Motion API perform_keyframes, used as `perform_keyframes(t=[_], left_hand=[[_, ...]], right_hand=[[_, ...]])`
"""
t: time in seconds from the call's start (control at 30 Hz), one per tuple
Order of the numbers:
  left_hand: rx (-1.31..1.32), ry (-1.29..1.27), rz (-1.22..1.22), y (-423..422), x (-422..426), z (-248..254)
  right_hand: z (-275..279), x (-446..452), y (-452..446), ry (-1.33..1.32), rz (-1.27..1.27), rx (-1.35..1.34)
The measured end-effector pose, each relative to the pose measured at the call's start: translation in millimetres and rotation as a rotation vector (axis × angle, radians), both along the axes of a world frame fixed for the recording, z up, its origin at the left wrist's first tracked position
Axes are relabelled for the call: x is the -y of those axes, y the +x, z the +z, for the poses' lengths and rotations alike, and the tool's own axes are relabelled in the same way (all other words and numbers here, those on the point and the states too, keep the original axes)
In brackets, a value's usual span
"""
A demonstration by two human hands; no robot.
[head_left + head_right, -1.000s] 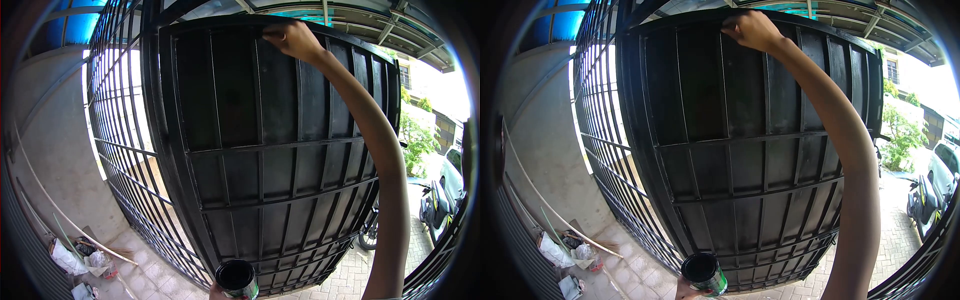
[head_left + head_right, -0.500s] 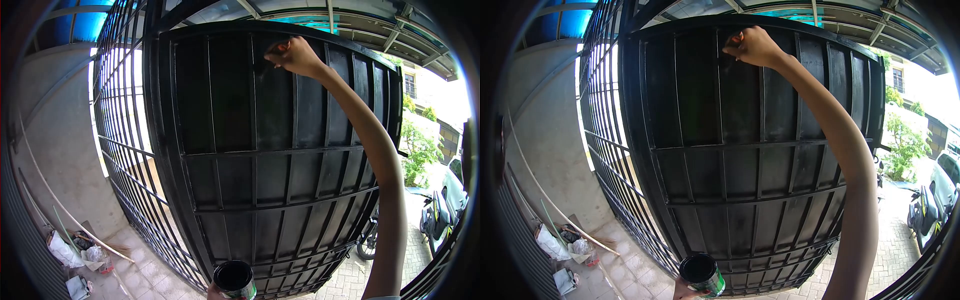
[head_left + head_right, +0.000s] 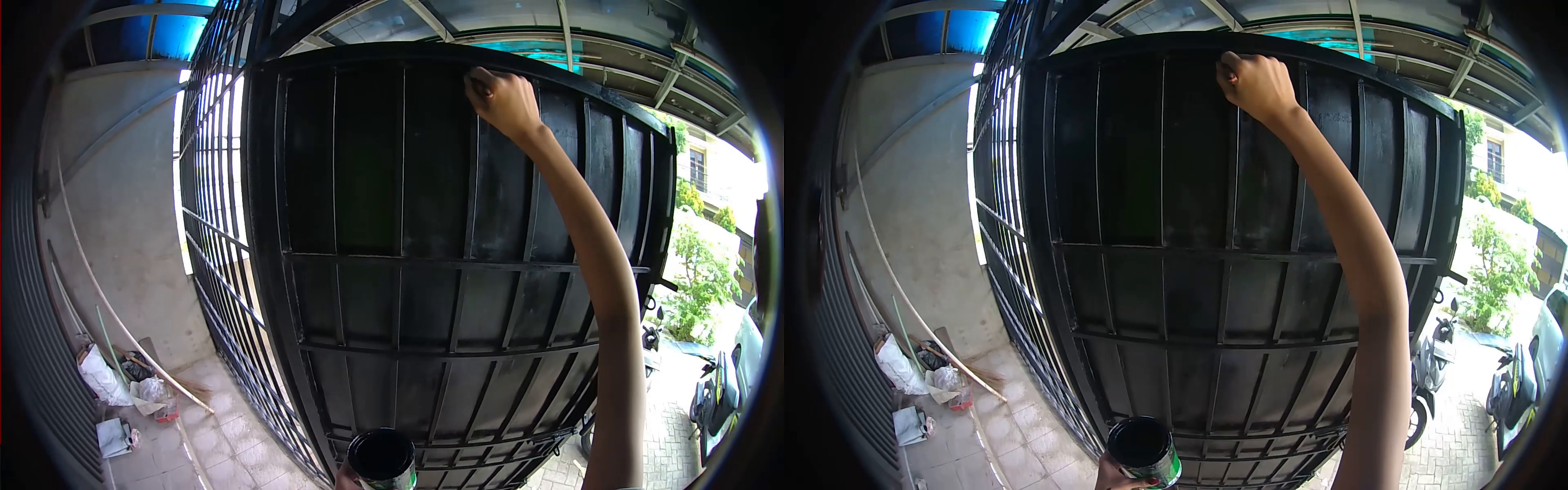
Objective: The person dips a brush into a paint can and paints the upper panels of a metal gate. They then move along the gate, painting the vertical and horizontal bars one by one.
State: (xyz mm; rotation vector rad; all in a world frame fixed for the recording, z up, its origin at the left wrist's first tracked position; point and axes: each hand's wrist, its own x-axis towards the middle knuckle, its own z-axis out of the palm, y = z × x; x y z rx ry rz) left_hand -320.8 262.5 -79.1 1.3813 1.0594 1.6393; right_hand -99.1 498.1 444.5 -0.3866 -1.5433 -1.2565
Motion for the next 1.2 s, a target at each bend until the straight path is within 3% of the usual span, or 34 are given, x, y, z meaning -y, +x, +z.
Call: perform_keyframes(t=[0.13,0.2,0.27,0.4,0.47,0.53,0.63,0.83,0.97,1.07,1.1,1.2], left_hand=[[-0.051,0.041,0.027,11,-4,17],[-0.111,0.087,0.028,20,-9,36],[-0.190,0.143,0.027,28,-15,58],[-0.180,0.221,-0.015,31,-30,94],[-0.144,0.234,-0.047,29,-37,112],[-0.210,0.296,-0.037,22,-46,109],[-0.203,0.318,-0.027,21,-49,121],[-0.109,0.299,-0.083,11,-45,128],[-0.136,0.281,-0.083,-1,-45,125],[-0.126,0.277,-0.107,-7,-48,124],[-0.125,0.271,-0.114,-8,-49,124],[-0.136,0.271,-0.104,-6,-42,131]], right_hand=[[-17,10,-10,-0.076,-0.163,0.115],[-16,-9,-33,0.021,-0.139,0.120],[-14,-2,-52,-0.062,-0.083,0.178],[1,0,-59,-0.089,0.543,-0.083],[1,-8,-47,-0.286,0.692,-0.187],[0,-11,-34,-0.340,0.580,-0.142],[1,1,-25,-0.086,0.273,-0.061],[-5,-4,-57,-0.133,0.553,-0.085],[2,-1,-53,-0.176,0.575,-0.189],[1,-12,-58,-0.063,0.548,-0.125],[0,-4,-56,-0.139,0.443,-0.108],[10,8,-50,-0.238,0.556,-0.164]])
